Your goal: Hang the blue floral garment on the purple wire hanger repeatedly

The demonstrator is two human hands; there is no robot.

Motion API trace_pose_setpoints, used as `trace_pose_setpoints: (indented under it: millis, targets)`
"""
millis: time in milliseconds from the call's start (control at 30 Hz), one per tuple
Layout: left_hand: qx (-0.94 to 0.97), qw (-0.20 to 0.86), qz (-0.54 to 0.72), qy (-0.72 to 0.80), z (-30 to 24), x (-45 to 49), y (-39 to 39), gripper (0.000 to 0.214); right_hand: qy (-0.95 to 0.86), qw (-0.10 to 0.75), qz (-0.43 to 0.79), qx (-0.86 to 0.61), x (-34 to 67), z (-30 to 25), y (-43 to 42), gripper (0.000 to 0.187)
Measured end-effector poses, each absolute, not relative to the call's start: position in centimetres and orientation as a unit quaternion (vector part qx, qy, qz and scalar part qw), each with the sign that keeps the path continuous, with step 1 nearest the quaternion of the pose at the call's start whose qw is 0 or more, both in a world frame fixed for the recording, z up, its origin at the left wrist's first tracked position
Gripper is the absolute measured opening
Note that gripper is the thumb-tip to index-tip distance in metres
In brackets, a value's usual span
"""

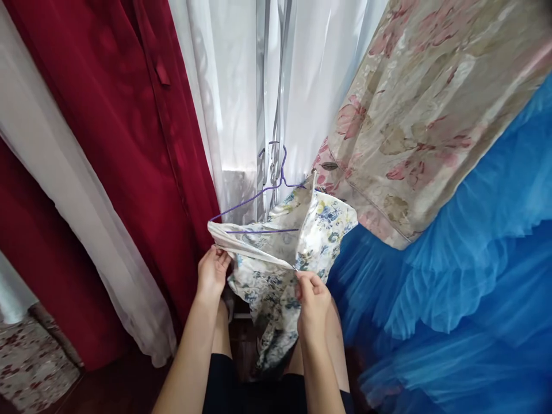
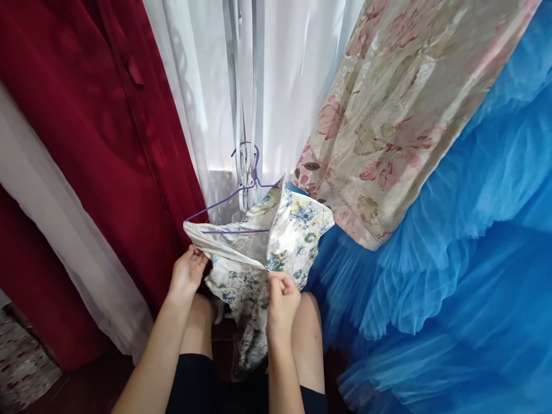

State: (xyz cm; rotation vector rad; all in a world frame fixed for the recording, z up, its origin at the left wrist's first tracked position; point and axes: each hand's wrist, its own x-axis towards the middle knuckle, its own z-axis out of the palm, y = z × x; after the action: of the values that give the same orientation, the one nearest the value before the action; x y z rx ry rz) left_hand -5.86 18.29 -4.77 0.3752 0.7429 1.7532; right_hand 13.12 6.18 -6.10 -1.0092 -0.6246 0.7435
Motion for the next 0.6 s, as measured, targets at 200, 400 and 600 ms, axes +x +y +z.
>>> trace_pose_setpoints:
  millis: [200, 400, 600]
  targets:
    - [0.258, 0.571, 0.708, 0.326, -8.4, -2.4, 14.2, 0.027, -0.115, 0.817, 0.365, -0.431, 16.7, -12.4, 5.8, 0.024]
    - [0.355, 0.537, 0.7, 0.308, -8.9, 0.5, 10.3, 0.04, -0.039, 0.818, 0.386, -0.424, 18.5, -15.7, 6.2, 0.027]
    - [0.516, 0.516, 0.625, 0.278, -5.7, 2.3, 6.4, 0.022, -0.128, 0.788, 0.262, -0.543, 18.9, -15.1, 5.0, 0.034]
